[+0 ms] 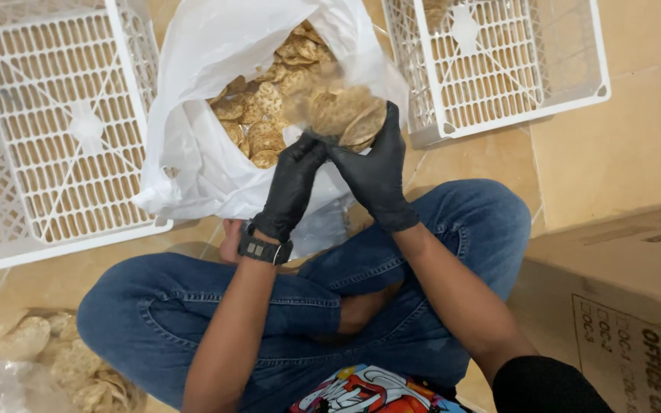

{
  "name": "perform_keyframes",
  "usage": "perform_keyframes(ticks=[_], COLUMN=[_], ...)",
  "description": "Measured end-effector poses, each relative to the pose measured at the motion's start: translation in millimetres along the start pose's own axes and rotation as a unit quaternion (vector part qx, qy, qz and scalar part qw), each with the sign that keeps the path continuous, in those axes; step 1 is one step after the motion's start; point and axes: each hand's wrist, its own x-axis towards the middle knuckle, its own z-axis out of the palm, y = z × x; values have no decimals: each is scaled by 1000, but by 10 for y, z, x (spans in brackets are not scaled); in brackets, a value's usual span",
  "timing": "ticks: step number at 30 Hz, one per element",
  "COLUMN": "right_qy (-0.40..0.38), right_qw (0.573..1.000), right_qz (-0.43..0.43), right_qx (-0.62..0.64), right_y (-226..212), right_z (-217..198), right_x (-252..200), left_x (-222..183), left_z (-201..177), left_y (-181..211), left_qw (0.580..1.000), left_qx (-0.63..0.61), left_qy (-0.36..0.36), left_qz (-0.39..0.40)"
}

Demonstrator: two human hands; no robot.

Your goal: Sorting and inspecting thin, crispy food items from a large bag into smaller containers while sitting on the floor

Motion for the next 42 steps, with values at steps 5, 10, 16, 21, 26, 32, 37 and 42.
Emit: perform_keyframes(ticks=[5, 10, 16, 21, 26, 32, 37, 42], right_qy=[41, 86, 92, 91, 109, 0, -32, -10], right_qw=[998, 995, 979, 994, 990, 1000, 994, 977], right_qz=[2, -40, -167, -38, 89, -5, 4, -107], right_qx=[38, 33, 73, 45, 25, -20, -106, -186], right_y=[156, -57, 750, 1912, 2380, 2358, 2431, 2478], right_z=[-179, -773, -1448, -1499, -1351, -1355, -1416, -1395], right_x=[150, 581, 1616, 2220, 2575, 2636, 2646, 2731], left_x=[-18, -43, 9, 25, 116, 302, 319, 318], left_z=[93, 104, 91, 163, 188, 206, 149, 138], left_y=[286, 541, 484, 487, 468, 407, 322, 301], left_qw=[992, 999, 999, 997, 996, 990, 992, 987], left_qx=[118, 47, 35, 57, 64, 96, 88, 96], left_qy=[-13, -3, 6, 25, 37, 69, 55, 87], left_qz=[31, -13, -18, -35, -48, -81, -79, -100])
